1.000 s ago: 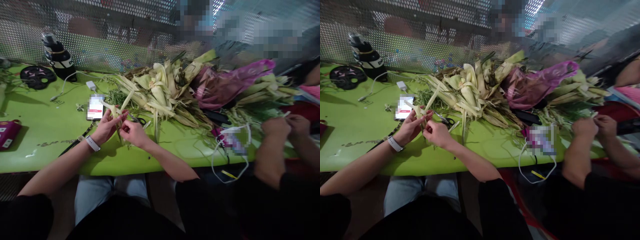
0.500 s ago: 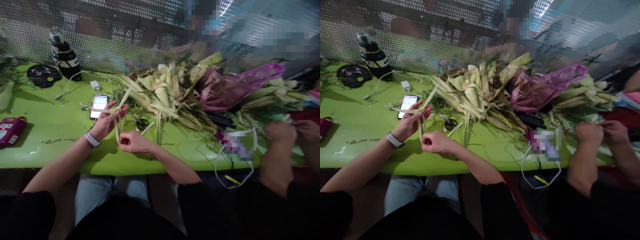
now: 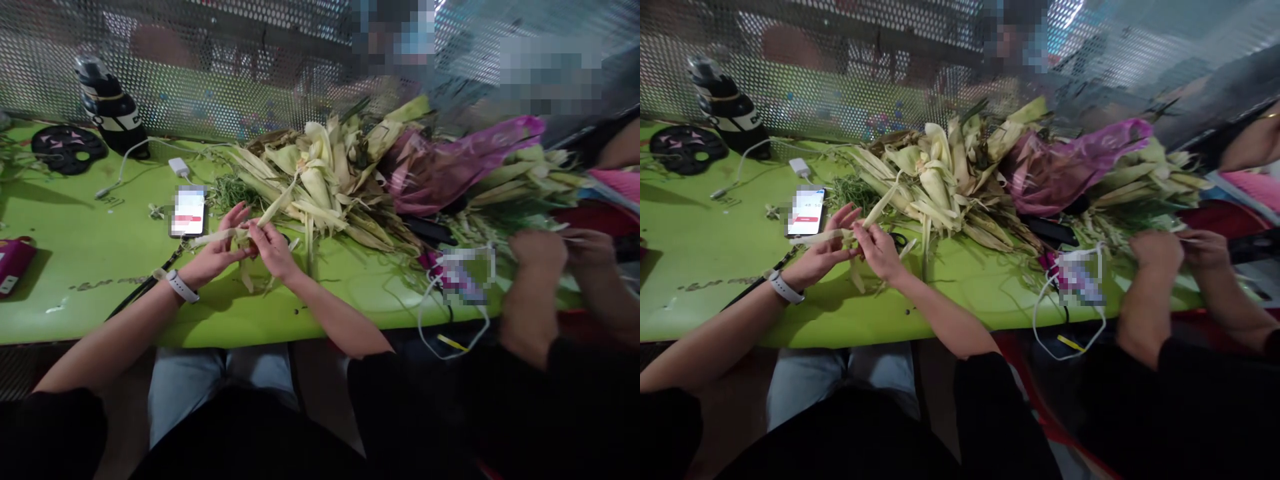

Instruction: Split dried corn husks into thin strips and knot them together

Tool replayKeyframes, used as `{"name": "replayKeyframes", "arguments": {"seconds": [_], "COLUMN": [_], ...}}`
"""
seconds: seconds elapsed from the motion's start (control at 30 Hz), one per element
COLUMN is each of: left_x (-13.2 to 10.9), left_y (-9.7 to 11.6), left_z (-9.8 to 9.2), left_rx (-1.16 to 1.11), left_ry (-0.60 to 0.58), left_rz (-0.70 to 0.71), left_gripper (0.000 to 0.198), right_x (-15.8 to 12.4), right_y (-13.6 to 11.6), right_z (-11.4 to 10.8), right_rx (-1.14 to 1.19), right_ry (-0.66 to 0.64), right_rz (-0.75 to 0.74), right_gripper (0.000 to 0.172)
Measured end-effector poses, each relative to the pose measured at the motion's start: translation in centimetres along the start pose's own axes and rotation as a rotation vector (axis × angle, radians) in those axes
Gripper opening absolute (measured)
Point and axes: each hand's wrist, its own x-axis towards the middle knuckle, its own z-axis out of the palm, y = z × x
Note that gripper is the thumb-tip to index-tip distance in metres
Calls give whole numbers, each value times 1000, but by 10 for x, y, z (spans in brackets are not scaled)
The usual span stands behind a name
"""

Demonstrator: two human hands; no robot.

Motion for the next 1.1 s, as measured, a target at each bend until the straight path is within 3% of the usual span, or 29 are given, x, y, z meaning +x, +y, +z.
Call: {"name": "replayKeyframes", "arguments": {"seconds": [0.07,0.17,0.2,0.4,0.63,0.73,0.9,1.1], "left_x": [1,2,2,-2,-2,-3,-2,-2], "left_y": [-4,-11,-12,-12,-10,-9,-7,-10], "left_z": [-2,-4,-4,5,8,10,9,6], "left_rx": [60,40,28,310,166,168,96,128], "left_ry": [70,161,186,387,228,211,214,326], "left_rz": [31,43,37,203,131,103,52,1], "left_gripper": [68,21,19,19,26,28,29,26], "right_x": [-1,0,0,1,1,3,4,0], "right_y": [-2,-4,-3,2,1,4,7,2], "right_z": [-1,-3,-3,0,1,1,1,3], "right_rx": [-4,10,9,-2,34,87,135,40], "right_ry": [70,91,88,82,46,15,-40,-13], "right_rz": [-28,-39,-34,-49,-32,-28,5,33], "right_gripper": [45,49,50,52,51,48,51,55]}}
